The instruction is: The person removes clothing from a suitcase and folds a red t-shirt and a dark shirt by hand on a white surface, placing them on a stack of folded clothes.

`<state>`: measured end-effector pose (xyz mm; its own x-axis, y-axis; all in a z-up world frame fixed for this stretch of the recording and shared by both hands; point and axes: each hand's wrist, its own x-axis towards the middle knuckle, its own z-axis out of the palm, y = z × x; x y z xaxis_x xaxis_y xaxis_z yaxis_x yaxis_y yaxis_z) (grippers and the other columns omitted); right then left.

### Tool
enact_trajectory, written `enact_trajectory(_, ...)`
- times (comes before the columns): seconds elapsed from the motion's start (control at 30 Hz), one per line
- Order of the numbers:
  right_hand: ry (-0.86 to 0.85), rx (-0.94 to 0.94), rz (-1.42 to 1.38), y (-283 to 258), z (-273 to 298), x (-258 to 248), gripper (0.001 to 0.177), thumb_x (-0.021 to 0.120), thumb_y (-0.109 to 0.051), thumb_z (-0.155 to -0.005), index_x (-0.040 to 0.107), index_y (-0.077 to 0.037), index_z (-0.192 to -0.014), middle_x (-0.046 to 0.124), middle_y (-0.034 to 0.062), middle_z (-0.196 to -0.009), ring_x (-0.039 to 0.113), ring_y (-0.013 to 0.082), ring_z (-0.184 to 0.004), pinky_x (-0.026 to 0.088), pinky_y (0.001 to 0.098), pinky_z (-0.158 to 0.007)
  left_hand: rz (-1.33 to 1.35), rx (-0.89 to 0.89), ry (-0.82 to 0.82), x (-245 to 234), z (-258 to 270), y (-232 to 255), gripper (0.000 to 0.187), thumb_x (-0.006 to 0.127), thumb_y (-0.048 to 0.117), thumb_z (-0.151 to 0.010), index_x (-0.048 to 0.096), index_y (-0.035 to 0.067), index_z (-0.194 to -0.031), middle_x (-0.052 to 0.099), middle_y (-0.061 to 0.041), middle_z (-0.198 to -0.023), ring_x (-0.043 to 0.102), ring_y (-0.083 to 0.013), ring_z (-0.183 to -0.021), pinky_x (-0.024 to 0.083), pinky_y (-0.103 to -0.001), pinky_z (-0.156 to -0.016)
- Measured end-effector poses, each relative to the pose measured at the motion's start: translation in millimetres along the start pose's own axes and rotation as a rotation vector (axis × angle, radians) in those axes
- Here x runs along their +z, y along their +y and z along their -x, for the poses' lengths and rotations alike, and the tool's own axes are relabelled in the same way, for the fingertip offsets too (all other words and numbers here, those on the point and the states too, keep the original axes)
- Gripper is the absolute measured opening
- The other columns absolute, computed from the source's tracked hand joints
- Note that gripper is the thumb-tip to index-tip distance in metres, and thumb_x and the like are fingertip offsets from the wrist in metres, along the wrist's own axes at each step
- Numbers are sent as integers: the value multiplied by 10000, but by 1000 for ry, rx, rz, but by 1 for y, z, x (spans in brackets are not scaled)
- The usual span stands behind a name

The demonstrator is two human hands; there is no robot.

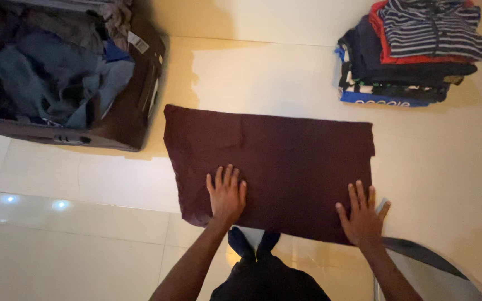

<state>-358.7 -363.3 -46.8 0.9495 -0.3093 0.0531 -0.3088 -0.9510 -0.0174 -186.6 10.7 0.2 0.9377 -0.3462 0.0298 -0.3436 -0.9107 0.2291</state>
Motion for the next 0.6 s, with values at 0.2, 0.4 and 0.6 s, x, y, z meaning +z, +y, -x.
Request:
enact_trajectory(0.2,-210,296,230,16,-11,-18,790,251,-710,-1069,401,-94,-1540,287,142,-1641,109,406,-1606,28,713,-1266,81,-214,89,-28,-68,-15,587,458,429,-1028,464,107,-1519,352,-146,-1620,258,-399,-1521,159,-621,-1233)
enact_trajectory(0.4,-8,194,-193,30,-90,-14,785,220,-677,-1023,279,-151,-1603,122,207,-1698,11,494,-1557,6,739,-1176,-46,-39,53,-10,-99,0,633,392,492,-1047,371,137,-1570,227,-177,-1675,142,-431,-1538,103,-638,-1212)
enact_trajectory(0.6,-288,280,-78,61,-121,-3,762,167,-728,-945,66,-380,-1616,-90,42,-1719,-92,382,-1555,-10,716,-1169,-70,-129,-173,0,-114,8,705,282,563,-1044,133,223,-1644,18,-141,-1712,-32,-390,-1560,41,-613,-1216)
